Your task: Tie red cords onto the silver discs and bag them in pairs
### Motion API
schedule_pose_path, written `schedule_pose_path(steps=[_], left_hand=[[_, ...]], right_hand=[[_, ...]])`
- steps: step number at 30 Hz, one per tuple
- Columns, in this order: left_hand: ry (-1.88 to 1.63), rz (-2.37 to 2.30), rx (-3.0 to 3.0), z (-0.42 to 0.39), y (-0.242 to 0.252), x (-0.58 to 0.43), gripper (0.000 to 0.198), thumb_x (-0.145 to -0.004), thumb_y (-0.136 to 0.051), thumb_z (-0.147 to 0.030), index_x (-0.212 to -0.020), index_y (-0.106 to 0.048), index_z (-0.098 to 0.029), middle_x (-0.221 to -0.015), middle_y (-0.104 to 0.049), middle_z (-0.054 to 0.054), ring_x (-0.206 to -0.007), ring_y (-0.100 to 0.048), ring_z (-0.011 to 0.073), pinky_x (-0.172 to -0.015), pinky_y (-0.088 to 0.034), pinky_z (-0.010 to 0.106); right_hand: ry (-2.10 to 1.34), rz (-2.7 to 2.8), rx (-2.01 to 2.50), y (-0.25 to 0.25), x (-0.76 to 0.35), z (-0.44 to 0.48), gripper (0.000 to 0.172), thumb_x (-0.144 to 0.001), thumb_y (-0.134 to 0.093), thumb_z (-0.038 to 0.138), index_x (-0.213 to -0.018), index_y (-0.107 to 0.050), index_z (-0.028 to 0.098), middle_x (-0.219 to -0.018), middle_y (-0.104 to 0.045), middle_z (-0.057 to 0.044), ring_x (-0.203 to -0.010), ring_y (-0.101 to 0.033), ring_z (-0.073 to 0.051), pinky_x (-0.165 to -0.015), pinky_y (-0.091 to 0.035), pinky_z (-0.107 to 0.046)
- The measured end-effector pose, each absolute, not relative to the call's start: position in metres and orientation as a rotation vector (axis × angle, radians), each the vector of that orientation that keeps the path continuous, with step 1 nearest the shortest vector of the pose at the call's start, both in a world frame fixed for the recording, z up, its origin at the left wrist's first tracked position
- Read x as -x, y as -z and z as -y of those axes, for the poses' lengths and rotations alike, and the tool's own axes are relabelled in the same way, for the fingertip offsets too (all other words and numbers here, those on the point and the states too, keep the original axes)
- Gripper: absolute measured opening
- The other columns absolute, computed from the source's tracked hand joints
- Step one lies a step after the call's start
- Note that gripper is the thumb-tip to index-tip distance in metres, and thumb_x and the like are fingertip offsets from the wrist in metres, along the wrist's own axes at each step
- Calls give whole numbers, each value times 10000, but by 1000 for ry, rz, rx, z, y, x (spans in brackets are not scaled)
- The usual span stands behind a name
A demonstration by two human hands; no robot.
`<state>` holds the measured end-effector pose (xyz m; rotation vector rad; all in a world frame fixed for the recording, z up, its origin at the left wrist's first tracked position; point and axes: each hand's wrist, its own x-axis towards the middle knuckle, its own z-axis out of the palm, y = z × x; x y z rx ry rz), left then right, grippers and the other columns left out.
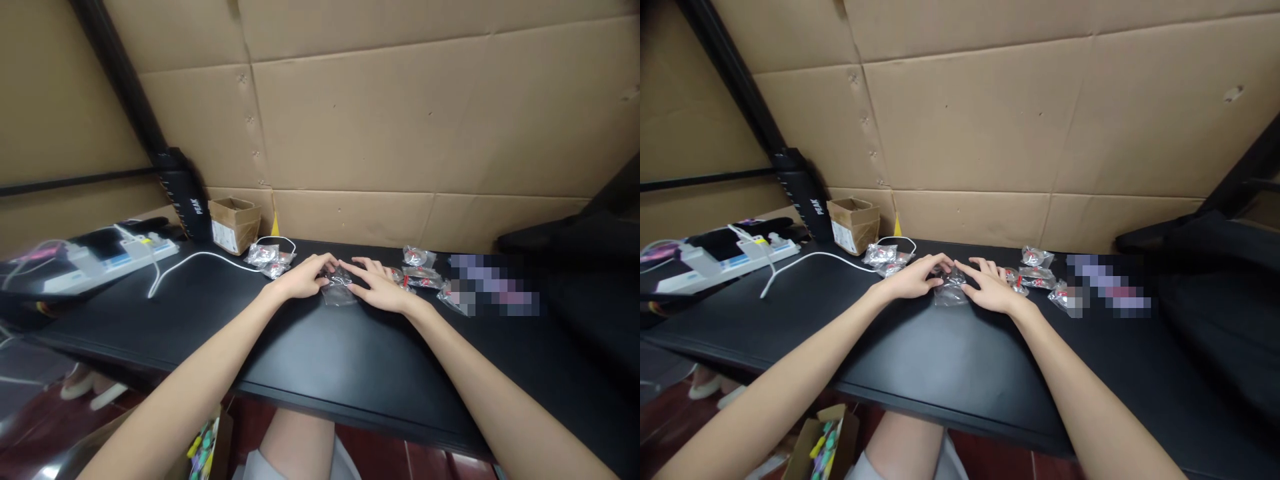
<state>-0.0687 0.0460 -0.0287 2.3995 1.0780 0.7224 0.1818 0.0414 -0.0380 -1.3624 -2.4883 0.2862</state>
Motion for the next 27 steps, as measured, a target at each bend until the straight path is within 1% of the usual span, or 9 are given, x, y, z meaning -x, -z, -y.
schedule_pose_path(steps=[2, 6, 8, 11, 13, 16, 20, 24, 27], left_hand=[[-739, -1045, -2361, -45, 28, 68, 499, -878, -632, -68, -1337, -514, -226, -1221, -693, 103, -1176, -641, 253, -1043, -501, 451], [-808, -1009, -2286, -47, 32, 65, 580, -887, -654, -100, -1392, -395, -222, -1216, -684, 129, -1100, -679, 242, -1000, -520, 441], [-816, -1003, -2269, -49, 34, 65, 596, -890, -666, -123, -1393, -365, -228, -1209, -685, 132, -1091, -685, 242, -1003, -519, 448], [-825, -1010, -2247, -52, 37, 67, 625, -878, -694, -144, -1386, -343, -240, -1188, -696, 127, -1093, -688, 240, -1004, -522, 447], [-838, -1027, -2225, -53, 38, 68, 639, -862, -715, -144, -1373, -343, -240, -1172, -708, 126, -1096, -693, 240, -995, -526, 439], [-844, -1071, -2220, -53, 37, 68, 600, -847, -739, -145, -1327, -390, -230, -1158, -729, 128, -1120, -699, 246, -988, -529, 427], [-839, -1142, -2321, -52, 36, 66, 458, -824, -794, -200, -1207, -543, -221, -1122, -752, 98, -1082, -714, 246, -963, -533, 395], [-856, -1321, -2463, -52, 34, 69, 343, -831, -810, -360, -1104, -658, -220, -989, -735, 63, -956, -708, 245, -864, -534, 365], [-838, -1475, -2522, -50, 31, 73, 350, -849, -779, -468, -1069, -684, -212, -965, -699, 64, -920, -681, 247, -824, -516, 358]], right_hand=[[-308, 2496, 1404, 37, -183, -41, 656, -1015, -504, 428, -1647, -331, 410, -1682, -316, -93, -1534, -263, -375, -1212, -222, -639], [-259, 2499, 1372, 34, -185, -40, 723, -980, -515, 331, -1650, -279, 464, -1724, -253, -46, -1552, -261, -362, -1222, -213, -637], [-219, 2512, 1351, 34, -185, -42, 693, -973, -505, 317, -1636, -343, 435, -1735, -244, -33, -1563, -251, -352, -1238, -197, -621], [-233, 2529, 1412, 37, -184, -45, 580, -1007, -451, 380, -1585, -483, 342, -1711, -319, -71, -1561, -264, -357, -1245, -199, -611], [-247, 2513, 1449, 39, -183, -45, 576, -1012, -440, 401, -1578, -499, 310, -1693, -354, -91, -1548, -290, -362, -1235, -231, -610], [-228, 2479, 1475, 41, -181, -44, 572, -1009, -456, 399, -1570, -511, 304, -1680, -374, -103, -1536, -308, -368, -1226, -239, -623], [-199, 2433, 1455, 43, -185, -45, 503, -1048, -434, 403, -1530, -560, 334, -1644, -425, -110, -1495, -364, -375, -1186, -282, -652], [-220, 2317, 1179, 41, -190, -48, 393, -1053, -488, 327, -1392, -682, 285, -1451, -612, -105, -1310, -551, -300, -1109, -429, -537], [-268, 2262, 1008, 39, -189, -51, 285, -1028, -560, 278, -1224, -766, 277, -1277, -706, -84, -1167, -630, -258, -1055, -477, -473]])
